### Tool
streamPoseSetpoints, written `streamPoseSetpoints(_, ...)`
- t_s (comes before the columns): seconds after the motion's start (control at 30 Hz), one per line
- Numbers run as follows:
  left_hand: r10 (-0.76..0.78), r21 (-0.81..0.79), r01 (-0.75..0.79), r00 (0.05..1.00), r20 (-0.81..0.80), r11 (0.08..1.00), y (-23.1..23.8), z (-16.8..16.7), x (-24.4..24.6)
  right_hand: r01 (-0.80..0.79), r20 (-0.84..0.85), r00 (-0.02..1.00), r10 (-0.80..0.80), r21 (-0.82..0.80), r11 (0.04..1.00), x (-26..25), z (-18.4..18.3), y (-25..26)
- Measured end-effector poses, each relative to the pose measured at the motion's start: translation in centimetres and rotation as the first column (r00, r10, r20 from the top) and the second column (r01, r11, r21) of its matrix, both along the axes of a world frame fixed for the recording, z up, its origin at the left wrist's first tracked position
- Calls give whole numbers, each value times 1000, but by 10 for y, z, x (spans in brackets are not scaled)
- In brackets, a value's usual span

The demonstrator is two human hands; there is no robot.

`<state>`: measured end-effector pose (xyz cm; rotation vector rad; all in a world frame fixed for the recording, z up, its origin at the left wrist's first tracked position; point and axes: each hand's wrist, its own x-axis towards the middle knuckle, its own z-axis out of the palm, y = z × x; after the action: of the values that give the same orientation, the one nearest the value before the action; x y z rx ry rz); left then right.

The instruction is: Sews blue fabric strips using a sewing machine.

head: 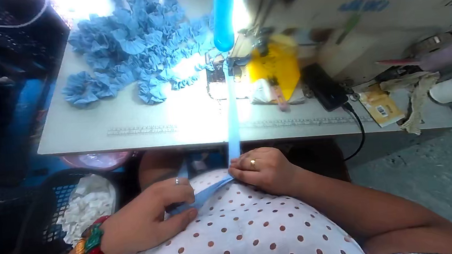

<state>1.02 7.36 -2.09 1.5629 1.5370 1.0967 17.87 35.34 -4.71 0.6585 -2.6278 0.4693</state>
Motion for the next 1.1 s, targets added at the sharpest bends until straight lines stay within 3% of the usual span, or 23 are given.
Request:
streamPoseSetpoints(0.2, 33, -111, -49, 990, -139, 993, 7, -9, -8, 72, -58, 996, -69, 45, 996, -27, -12, 31)
streamPoseSetpoints(0.47, 145, -160, -140, 989, 21, 977, -6, -9, -14, 158, -91, 984, -153, 51, 986, -84, -14, 70)
streamPoseSetpoints(0.63, 161, -322, -115, 980, 120, 940, -7, -15, -7, 294, -27, 956, -293, 77, 953, -111, -12, 83)
streamPoseSetpoints(0.73, 226, -327, -257, 965, -132, 909, -7, -21, 3, 358, -24, 934, -357, 67, 931, -116, -14, 83)
streamPoseSetpoints(0.83, 404, -262, -529, 819, -407, 807, -18, -16, 5, 383, 56, 919, -390, 103, 918, -113, -11, 78)
streamPoseSetpoints(0.93, 514, -73, -630, 691, -509, 773, -38, -8, -2, 346, 113, 928, -355, 96, 933, -112, -9, 71)
streamPoseSetpoints(1.0, 563, 42, -599, 725, -397, 800, -46, 1, -5, 313, 123, 939, -321, 78, 947, -116, -8, 62)
streamPoseSetpoints(1.1, 506, 42, -504, 859, -83, 863, -47, 19, -11, 217, 109, 972, -210, -54, 975, -121, 4, 35)
